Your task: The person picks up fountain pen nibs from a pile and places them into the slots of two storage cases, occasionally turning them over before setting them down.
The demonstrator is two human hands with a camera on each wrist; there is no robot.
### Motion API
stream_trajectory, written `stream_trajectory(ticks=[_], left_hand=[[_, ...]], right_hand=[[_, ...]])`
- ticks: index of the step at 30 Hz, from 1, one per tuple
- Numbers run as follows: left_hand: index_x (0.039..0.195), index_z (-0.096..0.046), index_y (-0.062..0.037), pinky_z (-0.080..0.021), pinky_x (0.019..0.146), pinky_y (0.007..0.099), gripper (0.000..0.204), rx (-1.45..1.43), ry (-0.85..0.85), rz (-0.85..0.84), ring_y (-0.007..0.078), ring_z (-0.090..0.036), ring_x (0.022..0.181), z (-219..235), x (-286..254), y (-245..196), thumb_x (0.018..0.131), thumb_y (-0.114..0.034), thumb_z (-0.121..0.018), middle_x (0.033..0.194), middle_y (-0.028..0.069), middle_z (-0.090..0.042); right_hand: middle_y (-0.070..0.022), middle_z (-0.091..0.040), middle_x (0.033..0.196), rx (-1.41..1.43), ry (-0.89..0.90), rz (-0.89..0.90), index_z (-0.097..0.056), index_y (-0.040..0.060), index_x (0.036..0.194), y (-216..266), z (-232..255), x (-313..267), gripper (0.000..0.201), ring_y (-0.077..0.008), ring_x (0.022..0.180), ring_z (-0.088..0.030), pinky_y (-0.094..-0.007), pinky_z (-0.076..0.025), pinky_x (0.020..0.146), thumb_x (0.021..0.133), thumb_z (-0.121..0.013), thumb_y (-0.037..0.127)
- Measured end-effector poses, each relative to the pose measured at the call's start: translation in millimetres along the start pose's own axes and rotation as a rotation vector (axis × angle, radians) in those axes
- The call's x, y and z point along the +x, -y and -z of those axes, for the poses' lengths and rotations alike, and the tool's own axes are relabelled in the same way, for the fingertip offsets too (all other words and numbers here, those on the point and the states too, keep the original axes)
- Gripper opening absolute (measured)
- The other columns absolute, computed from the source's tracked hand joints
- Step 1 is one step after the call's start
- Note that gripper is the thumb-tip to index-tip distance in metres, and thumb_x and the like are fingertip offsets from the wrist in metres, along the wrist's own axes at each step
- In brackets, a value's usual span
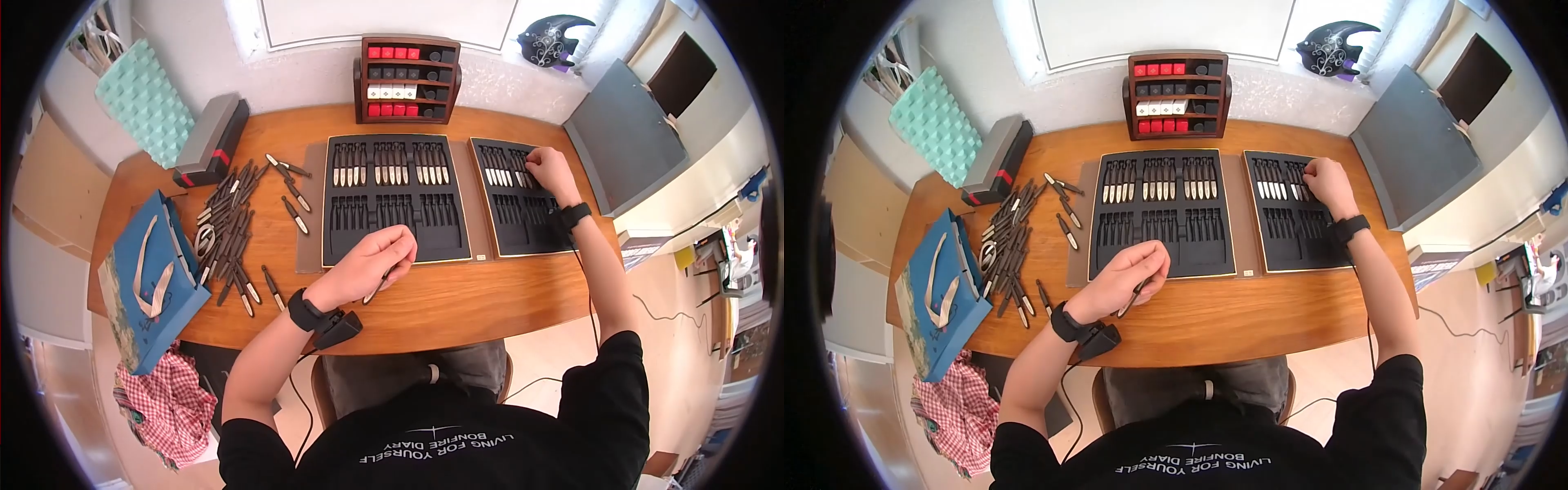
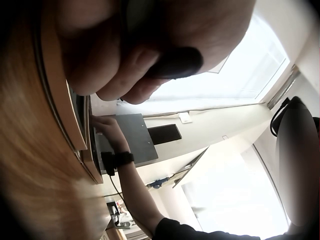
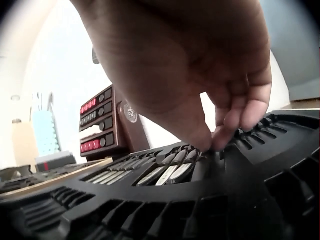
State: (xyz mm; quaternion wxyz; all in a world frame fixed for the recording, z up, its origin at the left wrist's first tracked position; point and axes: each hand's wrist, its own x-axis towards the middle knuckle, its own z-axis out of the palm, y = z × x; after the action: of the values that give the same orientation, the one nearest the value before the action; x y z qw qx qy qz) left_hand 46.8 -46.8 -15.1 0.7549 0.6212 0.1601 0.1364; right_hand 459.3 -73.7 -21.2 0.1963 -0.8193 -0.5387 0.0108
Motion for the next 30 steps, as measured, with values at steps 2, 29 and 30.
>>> stream_trajectory(ticks=[2,29,30], left_hand=[[0.085,-0.046,-0.008,-0.03,0.048,0.0197,0.027,0.003,0.01,0.012,0.0034,-0.035,0.053,0.2,0.2,0.1,0.104,-0.025,-0.036,0.062,-0.0039,-0.042],[0.085,-0.046,-0.0078,-0.029,0.047,0.0194,0.027,0.001,-0.017,0.0,0.0037,-0.035,0.052,3.1,0.8,1.2,0.104,-0.025,-0.037,0.062,-0.004,-0.042],[0.085,-0.046,-0.0078,-0.029,0.047,0.0194,0.027,-0.001,-0.018,0.0,0.0037,-0.035,0.052,2.5,0.7,1.1,0.104,-0.025,-0.037,0.062,-0.004,-0.042]], right_hand=[[-0.0177,-0.068,0.086,-0.131,-0.043,0.084,-0.071,0.0035,0.087,1.8,-3.2,-5.8,0.015,-0.0355,0.085,-0.065,-0.0416,-0.052,0.079,0.078,-0.062,0.011],[-0.0105,-0.063,0.07,0.194,0.284,-0.257,-0.068,-0.0072,0.079,-13.8,13.7,23.7,0.028,-0.0155,0.059,-0.059,-0.0286,-0.048,0.051,0.078,-0.07,0.021],[-0.01,-0.064,0.073,0.226,0.28,-0.265,-0.069,-0.0069,0.081,-14.7,14.2,23.0,0.028,-0.015,0.061,-0.059,-0.0286,-0.049,0.051,0.079,-0.07,0.021]])
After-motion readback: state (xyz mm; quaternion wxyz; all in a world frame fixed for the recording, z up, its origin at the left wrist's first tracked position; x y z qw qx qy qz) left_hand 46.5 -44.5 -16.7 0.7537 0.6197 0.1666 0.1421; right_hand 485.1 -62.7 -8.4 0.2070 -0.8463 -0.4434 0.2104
